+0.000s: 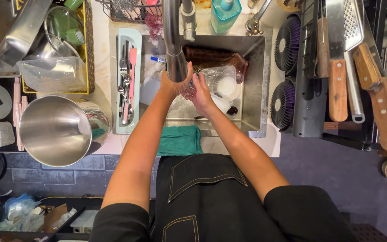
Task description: The person washes several kitchen items in a sink, including a plastic container, a lid, a metal bowl, and a small metal cup. They use a scrubber and running water to clean each item, then rinse them thoroughly.
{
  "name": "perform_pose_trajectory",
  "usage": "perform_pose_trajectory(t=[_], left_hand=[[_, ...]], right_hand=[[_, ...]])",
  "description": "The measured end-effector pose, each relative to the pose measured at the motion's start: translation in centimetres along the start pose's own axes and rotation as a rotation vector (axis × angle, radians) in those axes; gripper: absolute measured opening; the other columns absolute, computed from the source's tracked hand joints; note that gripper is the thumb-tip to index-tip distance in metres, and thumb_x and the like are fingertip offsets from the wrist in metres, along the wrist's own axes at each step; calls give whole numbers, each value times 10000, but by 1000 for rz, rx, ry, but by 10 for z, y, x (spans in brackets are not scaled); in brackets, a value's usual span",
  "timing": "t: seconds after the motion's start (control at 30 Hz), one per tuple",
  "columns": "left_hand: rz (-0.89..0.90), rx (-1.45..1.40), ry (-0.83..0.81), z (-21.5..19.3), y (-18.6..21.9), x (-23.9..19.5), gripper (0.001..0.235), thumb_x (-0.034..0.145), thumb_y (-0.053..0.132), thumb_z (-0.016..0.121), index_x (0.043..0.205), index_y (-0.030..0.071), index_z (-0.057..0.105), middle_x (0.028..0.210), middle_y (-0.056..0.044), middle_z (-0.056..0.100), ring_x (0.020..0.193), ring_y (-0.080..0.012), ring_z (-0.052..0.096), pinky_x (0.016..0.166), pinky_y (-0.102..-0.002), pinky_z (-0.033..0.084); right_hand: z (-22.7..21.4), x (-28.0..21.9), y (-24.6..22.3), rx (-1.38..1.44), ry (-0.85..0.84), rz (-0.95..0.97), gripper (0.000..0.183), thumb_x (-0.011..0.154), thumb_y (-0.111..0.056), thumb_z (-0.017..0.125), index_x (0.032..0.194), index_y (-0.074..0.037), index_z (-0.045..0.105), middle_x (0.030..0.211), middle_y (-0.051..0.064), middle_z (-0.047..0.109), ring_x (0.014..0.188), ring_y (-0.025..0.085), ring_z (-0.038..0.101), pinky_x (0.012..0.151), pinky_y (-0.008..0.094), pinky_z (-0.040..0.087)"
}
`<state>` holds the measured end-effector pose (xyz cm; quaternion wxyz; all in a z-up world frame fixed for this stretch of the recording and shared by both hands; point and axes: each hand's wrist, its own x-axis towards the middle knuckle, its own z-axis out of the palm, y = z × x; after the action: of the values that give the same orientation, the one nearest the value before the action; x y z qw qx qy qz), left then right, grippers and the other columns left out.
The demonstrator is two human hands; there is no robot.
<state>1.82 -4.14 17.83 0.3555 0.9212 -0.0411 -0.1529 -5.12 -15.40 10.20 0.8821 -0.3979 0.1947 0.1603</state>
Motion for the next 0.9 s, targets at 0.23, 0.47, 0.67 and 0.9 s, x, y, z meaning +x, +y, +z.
perform_pose_trajectory(t=[0.23, 0.47, 0.67, 0.9], left_hand=[[383, 196, 95, 11, -33, 23, 303, 973, 277, 600, 1128, 20, 636, 1115, -140, 669, 1041, -311, 640, 910, -414, 514], [890, 755, 372, -3, -14, 27, 454, 889, 131, 603, 1288, -84, 619, 1361, -222, 621, 1278, -351, 584, 1093, -439, 479], [883, 732, 440, -14, 20, 14, 425, 898, 86, 615, 1278, -101, 648, 1378, -221, 611, 1289, -346, 583, 1088, -466, 470], [852, 730, 421, -14, 17, 17, 396, 897, 101, 616, 1238, -94, 662, 1372, -222, 620, 1264, -348, 602, 1077, -483, 456]], right_hand=[[-21, 9, 19, -105, 141, 98, 568, 1003, -490, 563, 1404, -141, 365, 940, 68, 581, 745, 178, 636, 656, 322, 506], [-44, 5, 30, -129, 179, 114, 544, 989, -509, 578, 1348, -148, 385, 921, 84, 634, 777, 174, 637, 687, 315, 521], [-48, 2, 32, -140, 150, 109, 605, 990, -514, 574, 1383, -113, 347, 946, 94, 650, 797, 173, 649, 687, 308, 515], [-50, 1, 35, -145, 151, 109, 668, 994, -508, 573, 1462, -114, 303, 931, 94, 647, 787, 169, 644, 680, 303, 506]])
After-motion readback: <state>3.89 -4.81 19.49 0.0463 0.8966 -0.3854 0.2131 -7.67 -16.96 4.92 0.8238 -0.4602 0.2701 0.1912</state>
